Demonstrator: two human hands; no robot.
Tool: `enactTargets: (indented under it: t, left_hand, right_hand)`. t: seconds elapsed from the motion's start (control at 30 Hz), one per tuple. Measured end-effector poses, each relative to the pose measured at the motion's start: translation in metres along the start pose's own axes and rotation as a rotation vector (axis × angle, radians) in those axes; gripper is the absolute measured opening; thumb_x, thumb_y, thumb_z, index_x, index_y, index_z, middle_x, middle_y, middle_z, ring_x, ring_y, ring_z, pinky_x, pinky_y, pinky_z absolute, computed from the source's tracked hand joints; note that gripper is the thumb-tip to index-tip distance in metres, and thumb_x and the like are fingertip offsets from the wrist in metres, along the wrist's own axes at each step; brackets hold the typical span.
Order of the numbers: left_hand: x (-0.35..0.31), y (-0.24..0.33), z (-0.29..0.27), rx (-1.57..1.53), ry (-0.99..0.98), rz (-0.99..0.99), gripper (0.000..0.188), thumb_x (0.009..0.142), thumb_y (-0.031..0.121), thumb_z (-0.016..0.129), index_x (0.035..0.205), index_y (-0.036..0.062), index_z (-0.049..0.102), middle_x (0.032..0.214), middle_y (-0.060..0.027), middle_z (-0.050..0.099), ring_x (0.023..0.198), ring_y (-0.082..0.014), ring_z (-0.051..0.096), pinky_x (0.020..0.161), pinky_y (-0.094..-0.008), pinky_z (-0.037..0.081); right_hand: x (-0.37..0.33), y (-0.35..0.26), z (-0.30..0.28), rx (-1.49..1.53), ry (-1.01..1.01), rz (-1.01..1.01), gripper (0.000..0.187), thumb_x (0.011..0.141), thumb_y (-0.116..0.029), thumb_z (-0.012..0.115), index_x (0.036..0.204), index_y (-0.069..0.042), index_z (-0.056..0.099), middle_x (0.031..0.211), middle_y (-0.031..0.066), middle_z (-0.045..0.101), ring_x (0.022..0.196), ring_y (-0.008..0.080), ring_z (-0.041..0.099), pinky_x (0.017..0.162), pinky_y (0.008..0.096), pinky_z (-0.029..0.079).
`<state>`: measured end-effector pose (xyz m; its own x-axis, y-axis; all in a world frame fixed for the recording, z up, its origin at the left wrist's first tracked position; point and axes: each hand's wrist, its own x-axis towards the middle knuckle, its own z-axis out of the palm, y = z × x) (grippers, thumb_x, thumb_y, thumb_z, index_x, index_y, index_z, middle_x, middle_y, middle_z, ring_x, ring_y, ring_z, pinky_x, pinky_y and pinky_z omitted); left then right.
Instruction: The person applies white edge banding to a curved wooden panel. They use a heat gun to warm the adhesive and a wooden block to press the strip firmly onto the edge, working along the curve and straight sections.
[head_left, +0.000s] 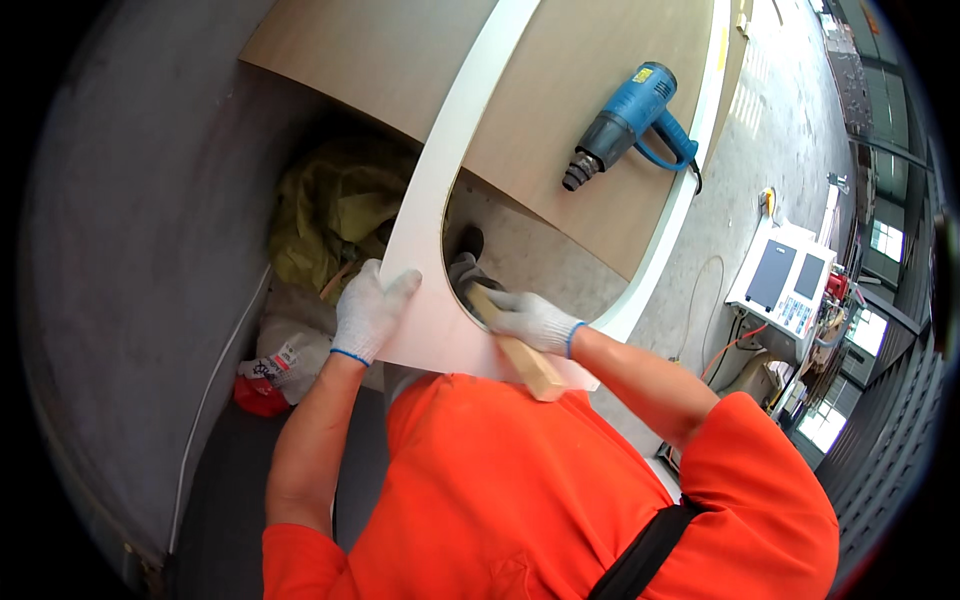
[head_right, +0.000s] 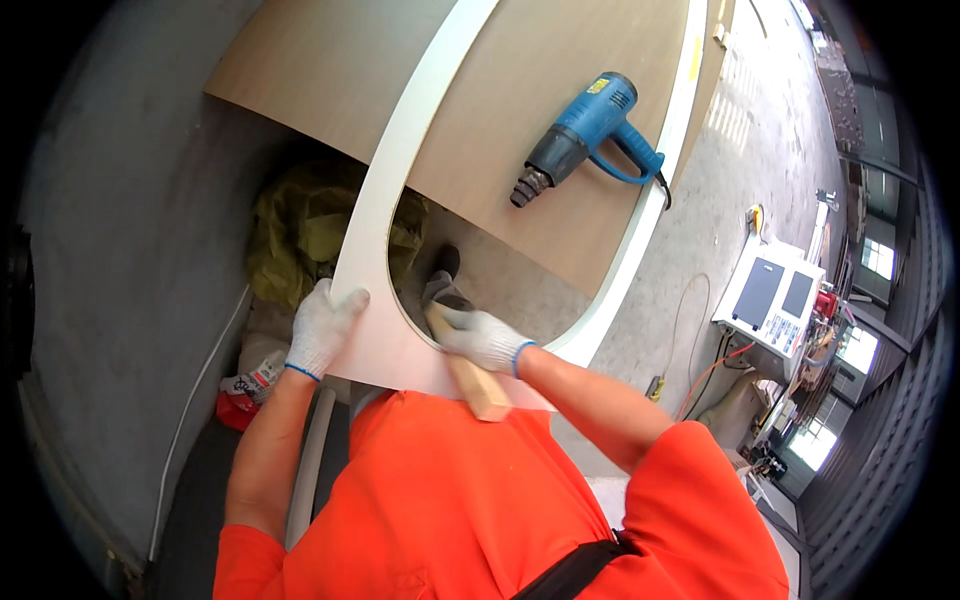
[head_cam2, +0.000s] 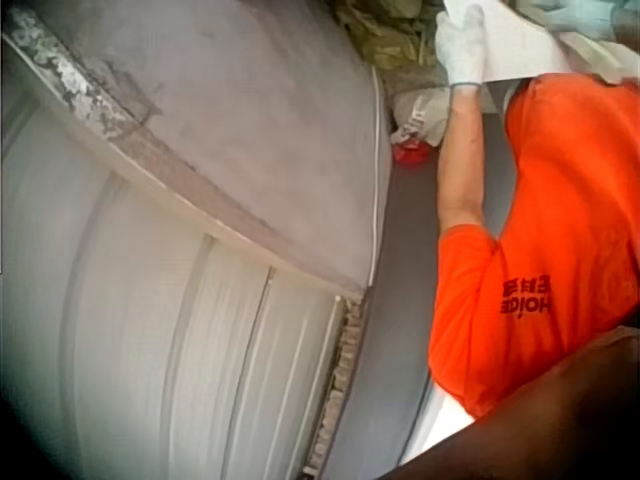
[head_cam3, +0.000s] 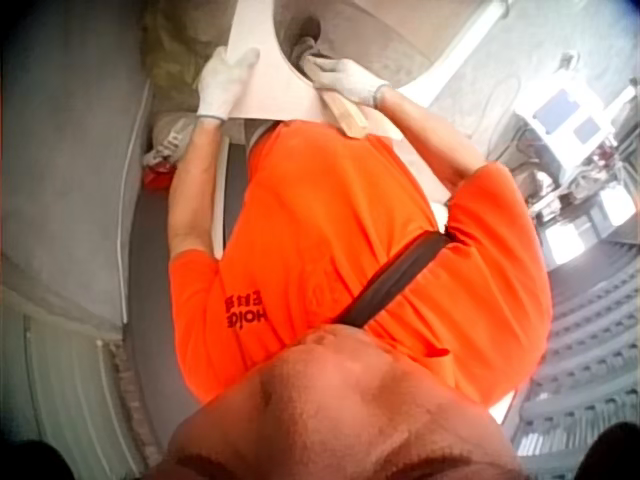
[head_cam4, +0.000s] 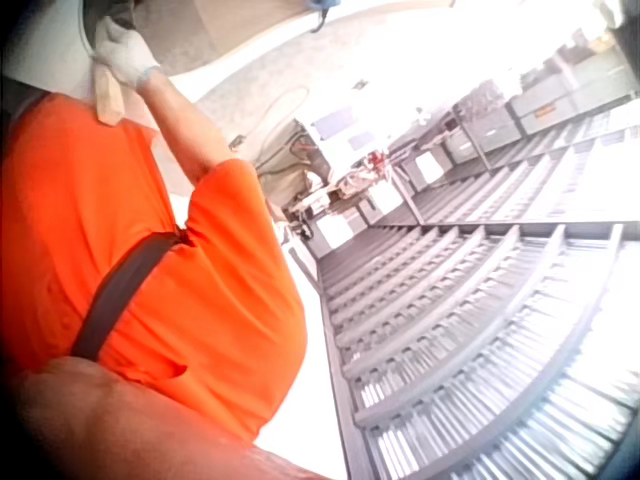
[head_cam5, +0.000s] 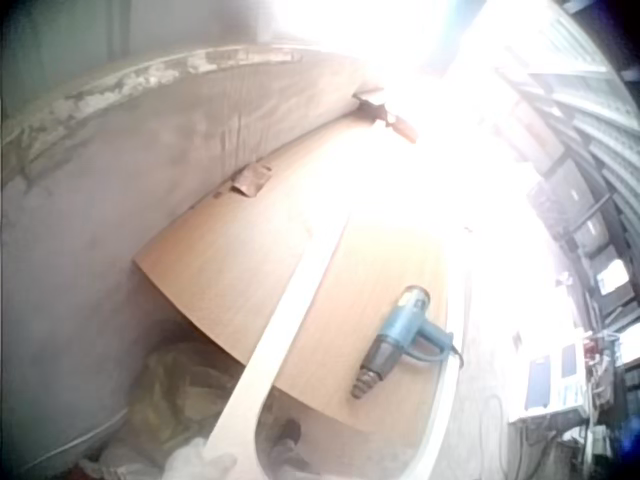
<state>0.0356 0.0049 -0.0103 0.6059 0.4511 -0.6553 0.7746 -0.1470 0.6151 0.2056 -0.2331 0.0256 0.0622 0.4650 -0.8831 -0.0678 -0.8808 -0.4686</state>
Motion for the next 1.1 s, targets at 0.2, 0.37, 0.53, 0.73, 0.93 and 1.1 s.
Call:
enactTargets:
  t: [0.2,0.37,0.53,0.73,0.93,1.1]
  left_hand:
    - [-0.002,0.006,-0.005,0.014,-0.005,0.009,0.065,0.094,0.057,0.074,0.11,-0.006,0.067,0.103,-0.0318,0.076,0.102,-0.0483,0.075,0.09,-0.0533,0.057]
    - [-0.003,0.007,-0.004,0.012,-0.001,-0.007,0.066,0.095,0.057,0.073,0.11,-0.0067,0.067,0.105,-0.0327,0.076,0.104,-0.0479,0.075,0.091,-0.0529,0.057]
    - [-0.003,0.008,-0.005,-0.011,-0.031,0.002,0.065,0.094,0.056,0.073,0.112,-0.007,0.067,0.107,-0.0321,0.076,0.107,-0.0464,0.075,0.094,-0.052,0.057]
    - [-0.001,0.009,-0.006,-0.013,-0.029,-0.02,0.067,0.094,0.057,0.072,0.113,-0.0068,0.067,0.109,-0.0319,0.076,0.108,-0.0459,0.075,0.095,-0.0514,0.056]
    - [0.0,0.003,-0.003,0.041,-0.026,0.022,0.068,0.095,0.058,0.071,0.114,-0.0075,0.067,0.109,-0.0327,0.076,0.108,-0.047,0.074,0.095,-0.0522,0.056]
    - [-0.001,0.004,-0.004,0.019,-0.026,0.006,0.07,0.094,0.059,0.072,0.113,-0.0081,0.067,0.108,-0.0331,0.076,0.107,-0.0472,0.074,0.094,-0.0523,0.056]
  right_hand:
    - [0.04,-0.04,0.017,0.391,0.167,-0.231,0.058,0.098,-0.028,0.062,0.152,-0.006,0.06,0.13,0.0201,0.072,0.12,0.0299,0.067,0.104,0.0376,0.053]
    - [-0.003,-0.003,-0.004,0.018,-0.04,0.097,0.057,0.098,-0.031,0.063,0.151,-0.008,0.063,0.144,0.0193,0.069,0.13,0.0317,0.065,0.11,0.0402,0.05]
    - [0.042,-0.041,0.019,0.485,0.223,-0.222,0.063,0.1,-0.028,0.059,0.16,-0.009,0.054,0.121,0.0151,0.073,0.114,0.0281,0.069,0.102,0.0393,0.054]
    - [0.002,-0.015,0.013,0.073,0.1,-0.011,0.076,0.097,-0.029,0.066,0.169,-0.014,0.046,0.141,0.0211,0.07,0.129,0.0303,0.067,0.113,0.0353,0.049]
    - [0.03,-0.044,0.0,0.154,0.152,-0.377,0.041,0.097,-0.019,0.064,0.134,-0.001,0.065,0.118,0.0156,0.072,0.111,0.0229,0.071,0.096,0.0356,0.057]
    - [0.015,0.001,0.012,0.14,0.128,-0.11,0.062,0.095,-0.028,0.066,0.154,-0.009,0.064,0.124,0.0167,0.077,0.112,0.0241,0.073,0.095,0.0367,0.058]
